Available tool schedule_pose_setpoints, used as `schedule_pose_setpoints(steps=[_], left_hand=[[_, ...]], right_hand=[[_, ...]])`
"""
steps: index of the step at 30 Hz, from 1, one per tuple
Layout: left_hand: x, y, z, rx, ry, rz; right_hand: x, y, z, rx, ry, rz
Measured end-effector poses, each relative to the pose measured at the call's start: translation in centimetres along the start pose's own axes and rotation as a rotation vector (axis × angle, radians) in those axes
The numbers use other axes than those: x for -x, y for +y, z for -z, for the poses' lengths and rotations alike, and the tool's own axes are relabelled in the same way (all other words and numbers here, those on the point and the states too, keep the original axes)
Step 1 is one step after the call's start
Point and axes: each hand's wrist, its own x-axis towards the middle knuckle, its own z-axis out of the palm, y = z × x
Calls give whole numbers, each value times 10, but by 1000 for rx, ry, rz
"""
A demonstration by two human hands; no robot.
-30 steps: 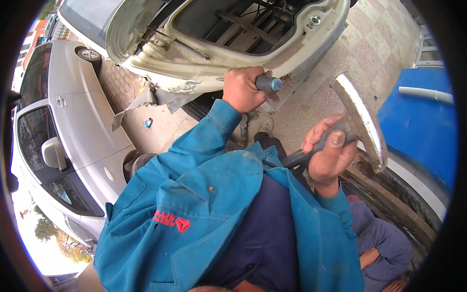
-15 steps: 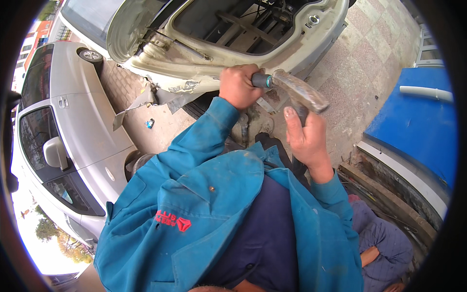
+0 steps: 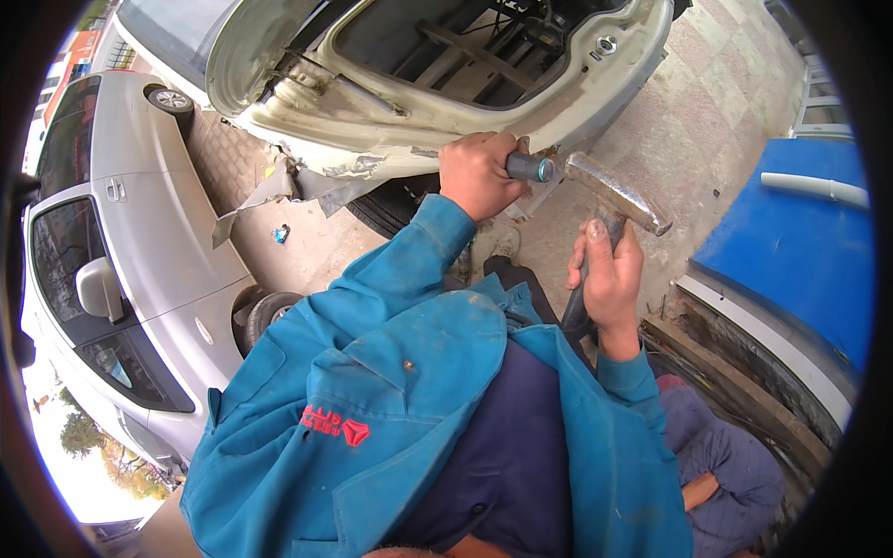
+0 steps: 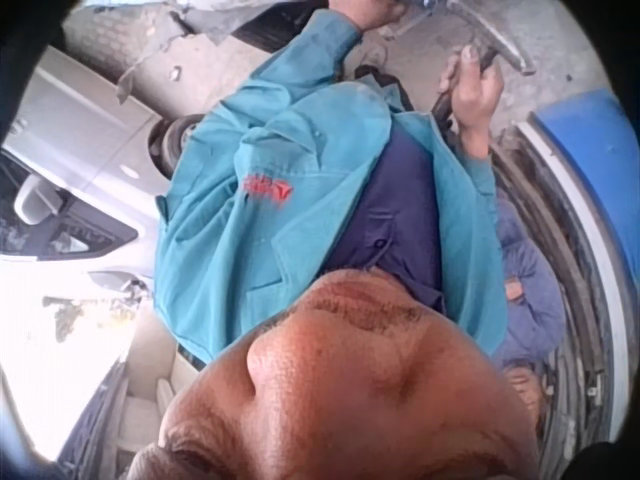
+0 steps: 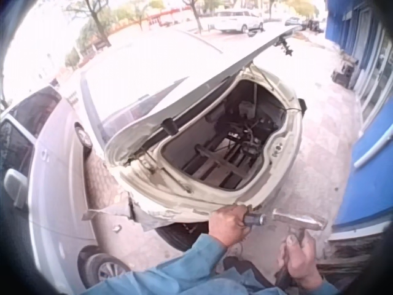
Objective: The person uses a hammer and a metal punch to repeatedly strike and pry at the front bumper of a white car. They work along the lower edge and inner sections, attempting to separate or reshape the damaged bumper area.
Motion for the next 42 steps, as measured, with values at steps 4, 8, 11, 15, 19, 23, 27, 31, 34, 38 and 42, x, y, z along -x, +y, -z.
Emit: schedule_pose_setpoints(steps=[4, 8, 11, 15, 19, 23, 27, 31, 34, 38, 42], left_hand=[[-9, -3, -1, 3, 77, 28], [-15, -1, -3, -32, 114, 80], [-17, 0, -5, -44, 128, 80], [-18, -2, -6, -71, 104, 71], [-18, -3, -11, -87, 101, 81], [-19, -5, -17, -123, 128, 108], [-18, -16, -9, -180, 155, 71], [-7, -19, 5, -199, 135, 1], [0, -6, -4, -131, 150, -88], [2, 6, -15, -115, 132, -55], [-6, 8, -14, -108, 89, 44]], right_hand=[[3, -3, 4, 14, -15, 10], [0, -12, 1, -69, 38, 108], [-8, -13, -11, -135, 51, 187], [-20, -21, -9, 31, -82, 42], [-19, -38, 9, -128, 75, 187], [-25, -32, 4, -196, 132, 266], [-34, -15, -8, 113, -124, -25], [-33, -16, -7, -16, -70, 41], [-37, -22, 1, -61, -27, 56], [-36, -19, 5, -34, -33, -1], [-29, -8, 7, -30, -16, -61]])
